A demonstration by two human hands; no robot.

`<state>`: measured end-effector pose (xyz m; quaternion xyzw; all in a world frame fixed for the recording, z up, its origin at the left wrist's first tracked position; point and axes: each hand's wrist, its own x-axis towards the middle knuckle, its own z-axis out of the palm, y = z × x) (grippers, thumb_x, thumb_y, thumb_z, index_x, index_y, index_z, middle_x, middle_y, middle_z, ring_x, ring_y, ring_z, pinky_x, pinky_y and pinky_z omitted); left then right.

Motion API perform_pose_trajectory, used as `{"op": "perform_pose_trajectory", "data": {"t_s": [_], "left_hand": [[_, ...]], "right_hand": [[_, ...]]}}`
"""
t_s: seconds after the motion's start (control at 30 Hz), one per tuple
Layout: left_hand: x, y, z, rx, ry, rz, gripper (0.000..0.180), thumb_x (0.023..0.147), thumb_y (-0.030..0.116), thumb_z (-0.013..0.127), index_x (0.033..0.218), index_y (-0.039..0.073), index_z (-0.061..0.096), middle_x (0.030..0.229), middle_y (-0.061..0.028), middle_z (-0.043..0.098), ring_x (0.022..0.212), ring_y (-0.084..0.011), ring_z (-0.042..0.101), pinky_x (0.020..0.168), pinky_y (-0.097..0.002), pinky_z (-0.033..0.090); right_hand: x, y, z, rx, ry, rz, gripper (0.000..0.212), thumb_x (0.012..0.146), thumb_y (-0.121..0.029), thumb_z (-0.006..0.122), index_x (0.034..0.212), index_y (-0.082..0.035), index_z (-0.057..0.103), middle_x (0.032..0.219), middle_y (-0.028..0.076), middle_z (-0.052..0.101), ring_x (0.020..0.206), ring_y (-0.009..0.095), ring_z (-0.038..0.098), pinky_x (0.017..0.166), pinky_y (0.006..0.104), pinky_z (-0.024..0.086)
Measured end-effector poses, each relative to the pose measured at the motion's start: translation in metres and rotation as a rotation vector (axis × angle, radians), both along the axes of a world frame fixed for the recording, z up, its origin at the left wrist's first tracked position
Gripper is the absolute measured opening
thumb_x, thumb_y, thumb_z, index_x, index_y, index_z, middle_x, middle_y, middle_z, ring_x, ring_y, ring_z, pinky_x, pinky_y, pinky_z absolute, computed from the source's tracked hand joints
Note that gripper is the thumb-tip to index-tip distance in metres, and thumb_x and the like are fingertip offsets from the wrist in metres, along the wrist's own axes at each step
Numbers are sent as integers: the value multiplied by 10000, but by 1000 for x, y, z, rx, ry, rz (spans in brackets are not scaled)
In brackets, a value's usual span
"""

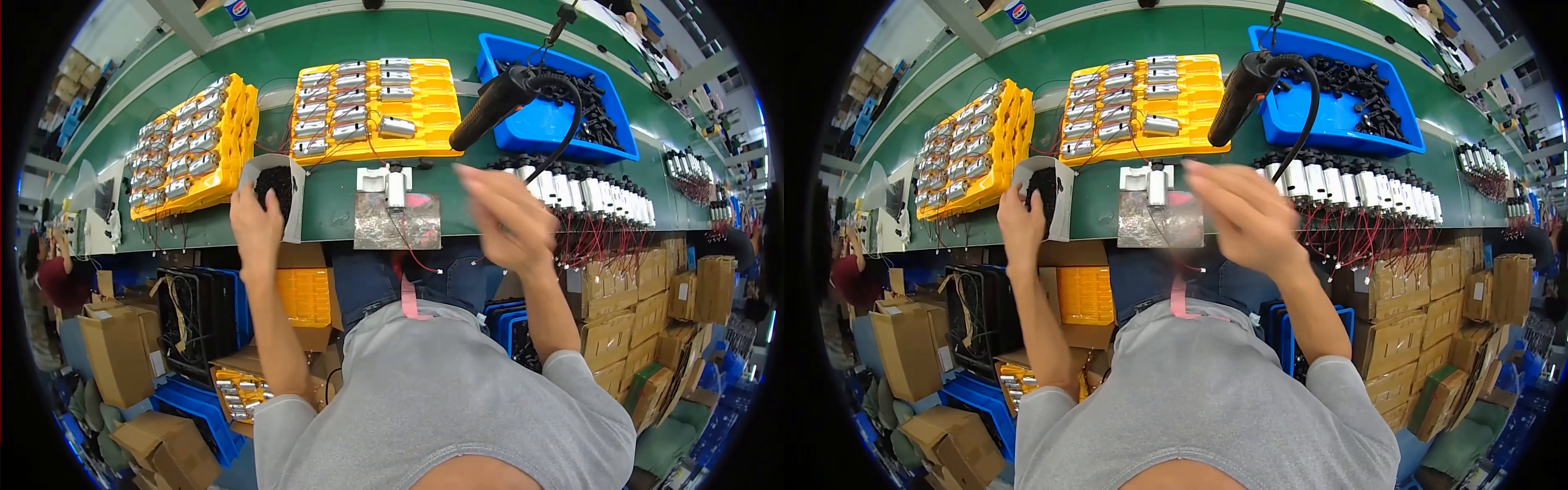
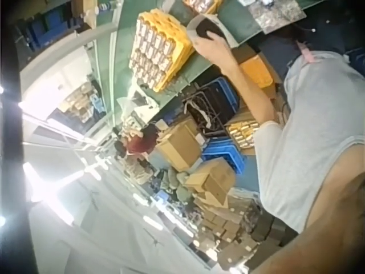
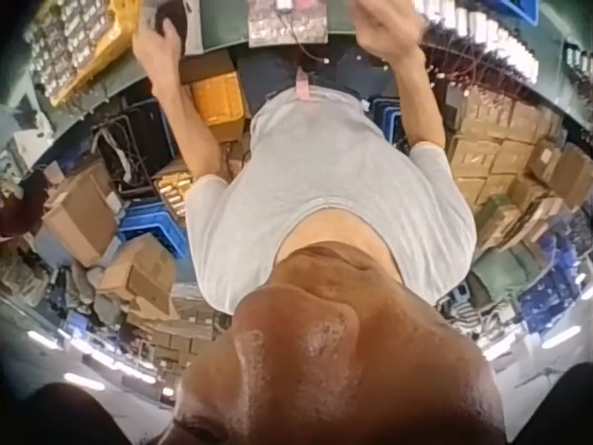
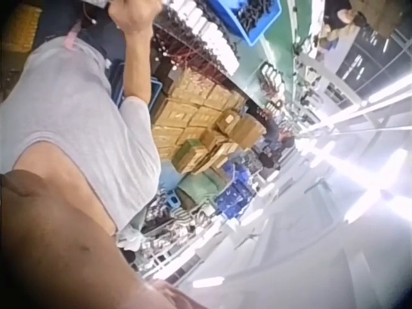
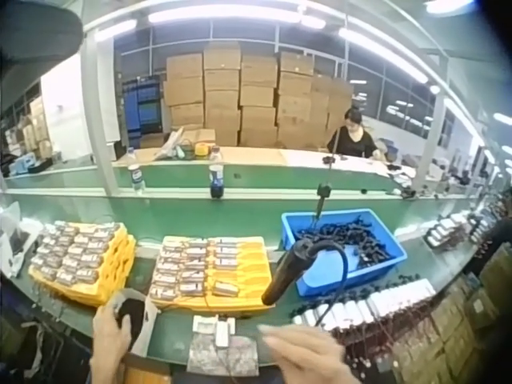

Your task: Assembling small electric motors using an electric screwdriver and various components on a factory production line.

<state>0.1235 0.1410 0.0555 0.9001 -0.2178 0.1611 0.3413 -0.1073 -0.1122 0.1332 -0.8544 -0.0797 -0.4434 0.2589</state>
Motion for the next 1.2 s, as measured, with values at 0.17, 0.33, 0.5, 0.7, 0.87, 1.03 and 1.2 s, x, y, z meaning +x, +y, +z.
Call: {"op": "perform_pose_trajectory", "data": {"t_s": [0.17,0.33,0.5,0.7,0.87,1.03,1.2], "left_hand": [[35,19,-17,543,341,-341,272,760,147,685,906,-66,601,803,-242,635,796,-387,621,721,-418,497],[50,25,-25,470,477,-409,197,718,116,714,843,-18,643,723,-180,637,706,-299,639,646,-374,498],[35,11,-6,356,435,-322,124,706,101,727,773,1,693,669,-149,649,626,-220,640,611,-331,490],[43,26,-14,284,287,-305,147,715,98,728,776,-31,695,700,-169,672,623,-224,649,627,-332,502],[45,32,-27,291,203,-276,218,742,82,675,930,-25,655,792,-168,664,724,-242,626,715,-336,496],[13,10,2,51,146,-279,272,768,108,680,994,-42,653,828,-149,655,762,-216,595,691,-371,493],[-31,-33,45,-252,264,-470,243,846,111,640,980,-91,633,827,-137,646,752,-209,588,683,-331,487]], "right_hand": [[-25,-61,5,305,-587,-449,451,797,-11,579,1243,16,521,1066,151,645,949,222,603,863,325,474],[36,-83,-27,783,-31,113,693,712,-99,740,1323,-6,426,1205,125,560,1067,182,531,923,316,429],[62,-79,-27,855,232,50,535,719,-79,751,1199,-16,524,890,17,611,778,87,578,700,254,481],[65,-53,-27,589,-16,-6,317,731,-189,744,988,-67,605,599,4,520,544,79,482,504,275,409],[60,-30,-37,787,102,207,251,720,-95,678,922,-41,541,642,-1,440,598,69,413,520,270,384],[42,-20,-35,816,106,234,215,685,-80,657,851,-32,529,621,10,449,576,87,411,517,288,382],[31,-9,-28,825,107,213,223,726,-48,640,922,-26,536,625,-3,421,579,79,375,512,266,355]]}}
